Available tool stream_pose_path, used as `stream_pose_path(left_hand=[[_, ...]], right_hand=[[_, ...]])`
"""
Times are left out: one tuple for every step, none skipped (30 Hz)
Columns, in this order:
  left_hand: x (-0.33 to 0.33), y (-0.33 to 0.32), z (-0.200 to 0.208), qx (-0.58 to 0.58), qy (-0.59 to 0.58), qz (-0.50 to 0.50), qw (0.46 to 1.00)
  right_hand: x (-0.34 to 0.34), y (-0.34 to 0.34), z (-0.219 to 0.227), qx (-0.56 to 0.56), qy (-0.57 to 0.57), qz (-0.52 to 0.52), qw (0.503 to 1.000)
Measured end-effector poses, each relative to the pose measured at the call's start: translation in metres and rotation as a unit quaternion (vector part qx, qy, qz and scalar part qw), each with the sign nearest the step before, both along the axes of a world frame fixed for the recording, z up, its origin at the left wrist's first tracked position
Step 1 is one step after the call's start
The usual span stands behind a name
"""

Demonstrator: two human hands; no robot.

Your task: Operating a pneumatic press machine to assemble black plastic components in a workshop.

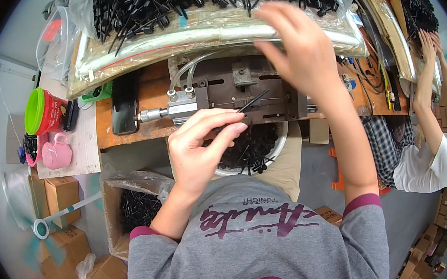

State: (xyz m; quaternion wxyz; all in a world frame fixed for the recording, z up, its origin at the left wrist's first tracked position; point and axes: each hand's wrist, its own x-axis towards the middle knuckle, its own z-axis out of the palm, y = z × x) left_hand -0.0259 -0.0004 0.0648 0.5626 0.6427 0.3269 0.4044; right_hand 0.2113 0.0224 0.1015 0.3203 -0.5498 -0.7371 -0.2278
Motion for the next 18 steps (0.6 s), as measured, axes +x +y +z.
stream_pose_path(left_hand=[[-0.003, 0.002, -0.005, -0.043, -0.042, -0.031, 0.998], [-0.003, 0.003, -0.008, -0.047, -0.073, -0.043, 0.995], [-0.004, 0.004, -0.012, -0.05, -0.102, -0.054, 0.992], [-0.004, 0.006, -0.014, -0.053, -0.13, -0.067, 0.988], [-0.007, 0.006, -0.014, -0.059, -0.114, -0.099, 0.987], [-0.006, 0.004, -0.011, -0.059, -0.109, -0.105, 0.987], [-0.007, 0.001, -0.01, -0.073, -0.103, -0.111, 0.986], [-0.008, 0.0, -0.009, -0.087, -0.097, -0.123, 0.984], [-0.011, -0.001, -0.01, -0.083, -0.08, -0.127, 0.985], [-0.011, -0.004, -0.009, -0.046, -0.059, -0.111, 0.991], [-0.011, -0.007, -0.008, -0.043, -0.045, -0.107, 0.992], [-0.013, -0.009, -0.008, -0.044, -0.032, -0.097, 0.994], [-0.012, -0.009, -0.007, -0.018, -0.005, -0.076, 0.997], [-0.012, -0.008, -0.008, -0.013, 0.0, -0.077, 0.997], [-0.013, -0.008, -0.01, -0.01, 0.005, -0.078, 0.997], [-0.013, -0.008, -0.012, -0.006, 0.009, -0.079, 0.997], [-0.012, -0.008, -0.013, -0.003, 0.013, -0.081, 0.997], [-0.011, -0.008, -0.014, -0.001, 0.017, -0.081, 0.997]], right_hand=[[0.005, 0.016, 0.006, -0.036, 0.051, -0.017, 0.998], [0.013, 0.037, 0.007, -0.004, 0.043, -0.032, 0.999], [0.017, 0.057, 0.011, -0.047, 0.058, -0.054, 0.996], [0.012, 0.077, 0.013, 0.038, 0.059, -0.046, 0.996], [0.011, 0.094, 0.014, -0.04, 0.073, -0.099, 0.992], [0.022, 0.115, 0.008, -0.062, 0.003, -0.14, 0.988], [0.015, 0.13, 0.006, -0.113, 0.012, -0.19, 0.975], [0.011, 0.142, 0.005, -0.149, 0.017, -0.223, 0.963], [0.002, 0.15, 0.003, -0.17, 0.021, -0.241, 0.955], [-0.004, 0.155, 0.002, -0.192, 0.026, -0.261, 0.946], [-0.008, 0.16, 0.002, -0.197, 0.044, -0.269, 0.942], [-0.014, 0.162, 0.001, -0.205, 0.062, -0.273, 0.938], [-0.017, 0.162, 0.001, -0.215, 0.075, -0.277, 0.933], [-0.014, 0.162, 0.0, -0.21, 0.071, -0.271, 0.937], [-0.01, 0.16, -0.003, -0.206, 0.067, -0.264, 0.94], [-0.005, 0.158, -0.007, -0.202, 0.062, -0.258, 0.943], [0.0, 0.156, -0.01, -0.187, 0.072, -0.254, 0.946], [0.001, 0.154, -0.012, -0.182, 0.057, -0.251, 0.949]])
